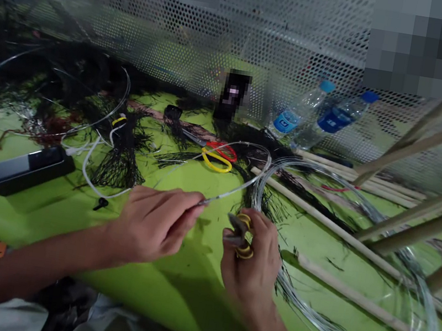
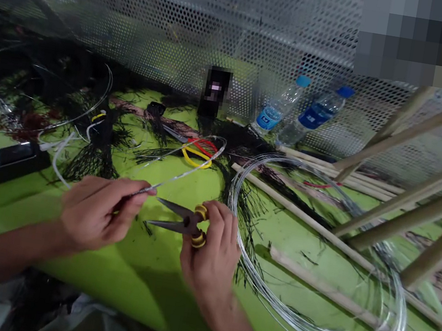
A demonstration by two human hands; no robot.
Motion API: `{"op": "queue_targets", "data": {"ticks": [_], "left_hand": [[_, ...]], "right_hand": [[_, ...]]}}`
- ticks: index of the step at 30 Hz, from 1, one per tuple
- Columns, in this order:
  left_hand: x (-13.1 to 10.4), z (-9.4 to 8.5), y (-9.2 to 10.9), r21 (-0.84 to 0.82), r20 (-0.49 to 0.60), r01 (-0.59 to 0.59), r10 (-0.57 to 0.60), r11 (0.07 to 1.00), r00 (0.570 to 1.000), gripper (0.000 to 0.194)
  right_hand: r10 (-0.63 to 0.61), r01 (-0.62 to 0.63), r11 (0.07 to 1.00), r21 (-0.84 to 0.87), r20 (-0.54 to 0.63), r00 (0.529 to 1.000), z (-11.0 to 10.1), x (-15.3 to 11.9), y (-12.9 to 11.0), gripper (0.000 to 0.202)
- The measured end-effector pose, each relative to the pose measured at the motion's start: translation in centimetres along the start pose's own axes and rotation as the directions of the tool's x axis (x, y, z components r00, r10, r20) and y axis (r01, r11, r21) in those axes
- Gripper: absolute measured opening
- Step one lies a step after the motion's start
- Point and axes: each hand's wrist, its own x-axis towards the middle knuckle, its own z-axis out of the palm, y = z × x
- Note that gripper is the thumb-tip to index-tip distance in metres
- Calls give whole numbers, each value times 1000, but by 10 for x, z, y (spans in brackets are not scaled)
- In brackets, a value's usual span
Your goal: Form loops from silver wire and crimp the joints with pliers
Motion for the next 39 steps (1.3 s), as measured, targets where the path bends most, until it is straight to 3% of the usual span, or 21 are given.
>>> {"op": "queue_targets", "data": {"ticks": [4,9,15,17,19,21,23,24,26,27,29,33,35,39], "left_hand": [[-8,3,12,-55,11,2,-1,998,1000,7],[-12,4,18,-140,-38,20,-25,990,999,9],[-10,1,24,-282,90,139,-118,949,989,10],[-9,-2,24,-386,167,218,-165,896,972,8],[-8,-4,23,-564,328,410,-261,717,908,12],[-6,-5,19,-676,568,643,-303,359,766,27],[-5,-3,14,-627,765,778,-209,-23,610,35],[-4,-1,12,-578,816,801,-137,-157,562,35],[-1,1,8,-531,841,801,-54,-278,539,32],[0,1,7,-538,836,796,-51,-276,547,32],[4,-2,6,-580,814,798,-96,-162,573,33],[14,-13,12,-563,740,768,-229,305,633,36],[17,-15,15,-497,672,689,-268,527,690,35],[12,-6,17,-329,532,503,-283,799,798,30]], "right_hand": [[-85,70,978,-195,-70,994,3,6,-6,42],[-112,61,940,-337,-135,985,2,8,-16,41],[-170,73,884,-462,-171,971,3,10,-13,36],[-189,90,881,-464,-171,967,4,11,-11,34],[-189,96,891,-444,-170,967,5,12,-10,31],[-174,99,911,-400,-158,972,5,12,-9,30],[-168,114,932,-345,-132,977,6,12,-8,29],[-171,125,938,-322,-121,978,6,12,-7,29],[-177,138,946,-293,-111,978,5,11,-6,28],[-178,139,947,-291,-111,978,3,11,-5,28],[-173,134,940,-314,-100,980,-2,10,-4,29],[-159,122,896,-427,-53,986,-20,9,-8,29],[-157,127,868,-479,-21,987,-31,9,-14,29],[-140,147,781,-607,60,988,-46,12,-25,27]]}}
